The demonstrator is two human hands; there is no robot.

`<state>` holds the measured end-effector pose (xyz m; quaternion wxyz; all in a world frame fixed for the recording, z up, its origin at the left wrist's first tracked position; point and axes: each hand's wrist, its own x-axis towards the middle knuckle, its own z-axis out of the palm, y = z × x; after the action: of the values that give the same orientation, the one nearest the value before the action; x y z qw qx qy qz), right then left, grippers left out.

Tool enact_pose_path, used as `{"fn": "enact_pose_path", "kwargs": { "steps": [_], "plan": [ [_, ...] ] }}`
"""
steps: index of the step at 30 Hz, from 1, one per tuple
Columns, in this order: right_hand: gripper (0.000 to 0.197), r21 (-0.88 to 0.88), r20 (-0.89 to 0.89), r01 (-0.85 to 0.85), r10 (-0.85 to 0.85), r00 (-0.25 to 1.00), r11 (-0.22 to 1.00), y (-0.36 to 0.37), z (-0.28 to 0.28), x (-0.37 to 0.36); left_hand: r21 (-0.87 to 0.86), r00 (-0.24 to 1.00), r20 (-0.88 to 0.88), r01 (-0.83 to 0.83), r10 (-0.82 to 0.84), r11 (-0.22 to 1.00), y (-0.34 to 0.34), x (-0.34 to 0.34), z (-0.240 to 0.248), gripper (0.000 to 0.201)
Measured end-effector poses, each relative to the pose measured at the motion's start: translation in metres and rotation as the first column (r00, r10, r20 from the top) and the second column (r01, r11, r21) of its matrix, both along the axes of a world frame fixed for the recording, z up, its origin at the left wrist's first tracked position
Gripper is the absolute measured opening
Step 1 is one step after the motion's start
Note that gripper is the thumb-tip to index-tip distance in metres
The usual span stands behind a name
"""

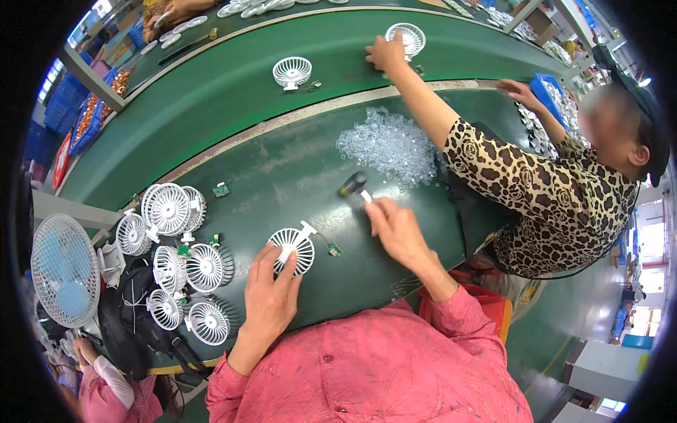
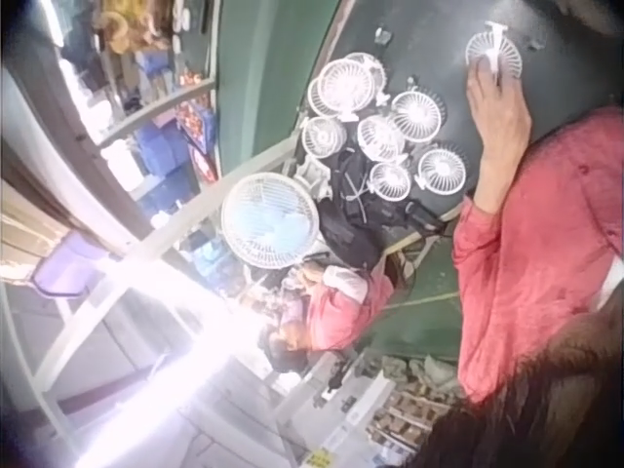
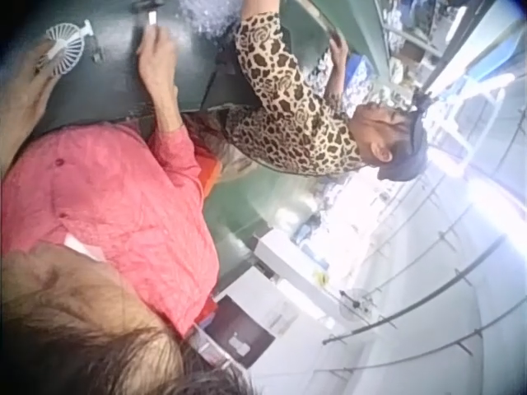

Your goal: Assembling plastic components of handheld portable fans using a small hammer on an assembly line.

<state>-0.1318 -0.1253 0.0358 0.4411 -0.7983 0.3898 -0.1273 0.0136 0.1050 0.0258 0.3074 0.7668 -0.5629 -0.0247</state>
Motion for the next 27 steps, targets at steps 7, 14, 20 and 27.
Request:
{"fn": "enact_pose_path", "kwargs": {
  "steps": [7, 14, 20, 27],
  "plan": [
    [0.018, -0.224, -0.02, 0.136, -0.144, 0.989, 0.965, -0.046, -0.016, 0.005, 0.076, 1.0, 0.013, -0.023, 0.022, 0.997, 0.0, 0.006, 0.017, 0.053],
    [0.013, -0.39, -0.073, 0.081, -0.118, 0.99, 0.917, -0.046, -0.022, 0.016, 0.125, 0.98, 0.129, -0.166, 0.15, 0.978, -0.017, 0.0, 0.011, 0.078],
    [0.011, 0.435, 0.091, 0.135, -0.192, 0.977, 0.89, -0.016, 0.024, 0.017, 0.142, 0.98, 0.037, -0.2, 0.196, 0.97, -0.02, 0.003, 0.001, 0.078],
    [0.017, 0.906, 0.306, -0.219, -0.202, 0.93, 0.363, -0.002, 0.012, 0.018, -0.062, 0.95, -0.312, -0.023, 0.002, 0.998, -0.016, -0.001, 0.013, 0.082]
  ]
}}
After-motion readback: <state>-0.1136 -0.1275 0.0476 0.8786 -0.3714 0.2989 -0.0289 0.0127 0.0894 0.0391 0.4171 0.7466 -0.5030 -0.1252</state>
